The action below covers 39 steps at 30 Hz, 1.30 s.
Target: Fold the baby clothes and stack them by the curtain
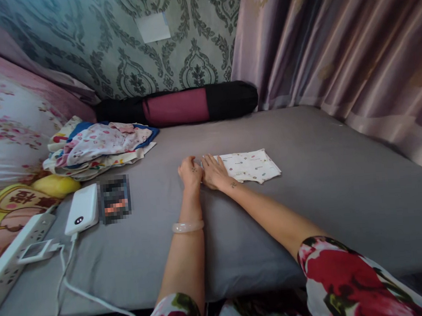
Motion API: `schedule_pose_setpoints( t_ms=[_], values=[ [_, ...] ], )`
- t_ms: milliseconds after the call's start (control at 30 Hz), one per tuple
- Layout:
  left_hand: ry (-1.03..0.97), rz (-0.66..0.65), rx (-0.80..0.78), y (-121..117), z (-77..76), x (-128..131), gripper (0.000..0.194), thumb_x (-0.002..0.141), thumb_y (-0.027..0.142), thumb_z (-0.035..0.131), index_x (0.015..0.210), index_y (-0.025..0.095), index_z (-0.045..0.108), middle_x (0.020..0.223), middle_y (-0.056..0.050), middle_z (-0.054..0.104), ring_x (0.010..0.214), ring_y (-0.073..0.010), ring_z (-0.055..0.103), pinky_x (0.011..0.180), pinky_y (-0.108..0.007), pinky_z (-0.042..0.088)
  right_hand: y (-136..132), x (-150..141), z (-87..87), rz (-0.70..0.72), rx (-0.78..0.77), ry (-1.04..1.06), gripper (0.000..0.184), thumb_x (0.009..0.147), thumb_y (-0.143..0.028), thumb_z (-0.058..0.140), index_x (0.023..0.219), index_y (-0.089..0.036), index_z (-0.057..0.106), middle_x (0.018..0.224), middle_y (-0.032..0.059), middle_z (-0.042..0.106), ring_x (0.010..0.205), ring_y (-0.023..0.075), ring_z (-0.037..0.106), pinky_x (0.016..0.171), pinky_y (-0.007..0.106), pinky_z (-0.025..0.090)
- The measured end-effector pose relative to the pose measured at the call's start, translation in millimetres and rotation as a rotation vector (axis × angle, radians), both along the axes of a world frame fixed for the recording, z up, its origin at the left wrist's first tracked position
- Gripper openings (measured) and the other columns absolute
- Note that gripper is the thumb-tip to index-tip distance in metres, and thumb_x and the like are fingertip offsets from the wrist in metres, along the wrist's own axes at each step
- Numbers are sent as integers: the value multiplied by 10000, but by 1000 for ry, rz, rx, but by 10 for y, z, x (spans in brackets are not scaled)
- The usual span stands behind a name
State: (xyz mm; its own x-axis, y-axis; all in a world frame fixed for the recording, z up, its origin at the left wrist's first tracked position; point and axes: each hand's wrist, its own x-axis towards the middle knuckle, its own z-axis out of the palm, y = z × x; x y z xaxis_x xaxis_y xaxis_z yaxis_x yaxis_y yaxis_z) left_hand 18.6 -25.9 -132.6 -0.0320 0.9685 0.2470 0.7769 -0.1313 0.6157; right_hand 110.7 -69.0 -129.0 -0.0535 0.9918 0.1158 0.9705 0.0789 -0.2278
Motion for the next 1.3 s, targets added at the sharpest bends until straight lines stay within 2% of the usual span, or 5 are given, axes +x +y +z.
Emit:
schedule_pose_setpoints(
  t_ms=[233, 533, 767, 900, 1300],
  values=[
    [-9, -26, 13, 6, -3, 18, 365, 872, 132, 390, 1121, 142, 658, 1164, -127, 683, 1129, -235, 608, 1005, -386, 423, 11, -17, -69, 5, -55, -17, 564, 955, -288, 297, 1470, -59, 320, 1566, 145, 240, 1440, 266, 203, 1151, 488, 156],
    [29, -52, 35, 17, -12, 38, 331, 891, 155, 398, 1109, 157, 647, 1150, -122, 687, 1113, -225, 614, 987, -370, 429, -34, 100, 46, -4, 40, 17, 518, 977, -280, 246, 1441, -90, 377, 1523, 141, 346, 1403, 259, 288, 1141, 491, 184],
    [198, -345, 164, -203, 2, 335, 344, 908, 134, 374, 1168, 210, 586, 1235, -93, 640, 1266, -204, 497, 1137, -458, 239, -214, 593, 64, -63, 93, -69, 506, 968, -265, 275, 1421, -88, 413, 1497, 155, 387, 1405, 288, 274, 1137, 539, 122],
    [330, -488, 116, -298, -42, 474, 355, 924, 155, 359, 1214, 205, 557, 1328, -99, 583, 1346, -223, 413, 1160, -495, 173, -292, 727, 1, -29, 42, -84, 501, 977, -260, 248, 1416, -96, 426, 1483, 141, 414, 1399, 291, 286, 1127, 534, 153],
    [373, -515, 59, -297, -71, 477, 392, 949, 189, 320, 1284, 228, 519, 1391, -106, 530, 1353, -234, 405, 1155, -556, 157, -320, 752, -53, -71, 70, -28, 507, 983, -286, 244, 1430, -116, 412, 1495, 119, 401, 1410, 262, 274, 1140, 502, 157]
  ],
)
